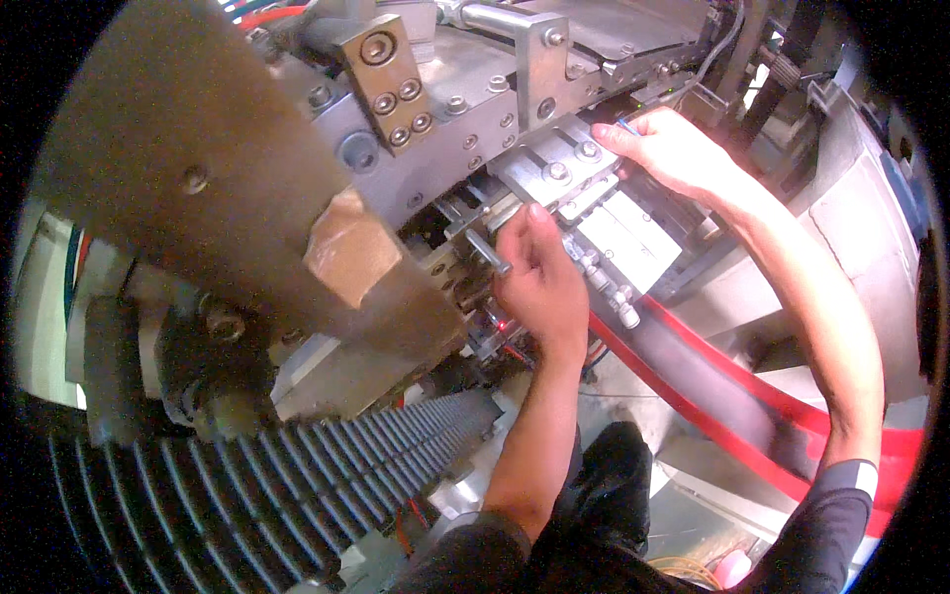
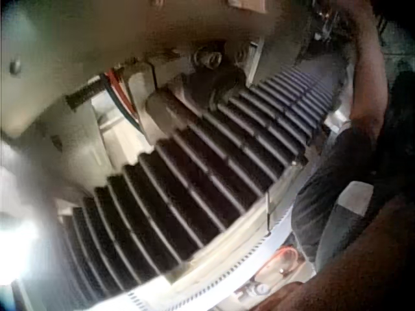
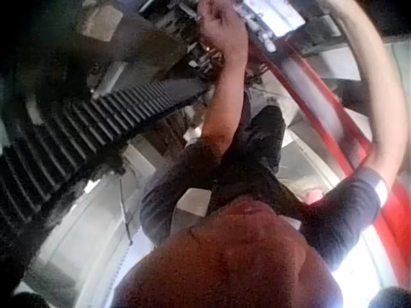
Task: The person manipulates internal components of a large industrial machine, reaching into a narrow space to move a sliding metal module and handle cables and mechanical parts.
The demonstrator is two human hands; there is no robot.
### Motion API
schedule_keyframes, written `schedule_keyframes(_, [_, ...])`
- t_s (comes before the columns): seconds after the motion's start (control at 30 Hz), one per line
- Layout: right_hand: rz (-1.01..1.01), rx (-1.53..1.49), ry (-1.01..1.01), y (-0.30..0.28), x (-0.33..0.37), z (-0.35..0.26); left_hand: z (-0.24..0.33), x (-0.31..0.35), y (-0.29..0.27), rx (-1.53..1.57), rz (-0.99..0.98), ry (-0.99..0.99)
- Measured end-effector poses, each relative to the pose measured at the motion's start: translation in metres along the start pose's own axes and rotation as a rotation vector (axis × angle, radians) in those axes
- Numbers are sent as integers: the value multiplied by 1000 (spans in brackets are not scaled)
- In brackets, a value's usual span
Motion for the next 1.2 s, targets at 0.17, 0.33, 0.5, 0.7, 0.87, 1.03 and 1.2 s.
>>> schedule_keyframes(0.17, [-64, 57, 5, 0, -4, -2, -6, 4, 0, 200, 75, -38])
schedule_keyframes(0.33, [-42, 32, -13, 1, -2, -1, 2, -1, -3, 104, 48, -80])
schedule_keyframes(0.5, [-79, 22, 20, 3, 0, -2, 0, -4, -4, 97, 34, -259])
schedule_keyframes(0.7, [-53, -13, 0, 4, -3, 1, 2, -8, -3, -37, 87, -255])
schedule_keyframes(0.87, [-41, 3, 31, 2, 1, -1, 8, -8, 0, -26, 102, -262])
schedule_keyframes(1.03, [14, 235, -55, -4, 1, -22, 6, -7, -2, -16, 76, -248])
schedule_keyframes(1.2, [225, 572, -166, -11, 13, -50, 5, 8, -10, 163, 52, -124])
Point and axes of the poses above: each hand's wrist, its own x-axis away from the middle knuckle, its own y-axis out of the palm, z = x × y, the point moved 8 cm from there along -x, towards the middle knuckle, and after that the axes turned 2 degrees about -y, right-handed, at the moved point
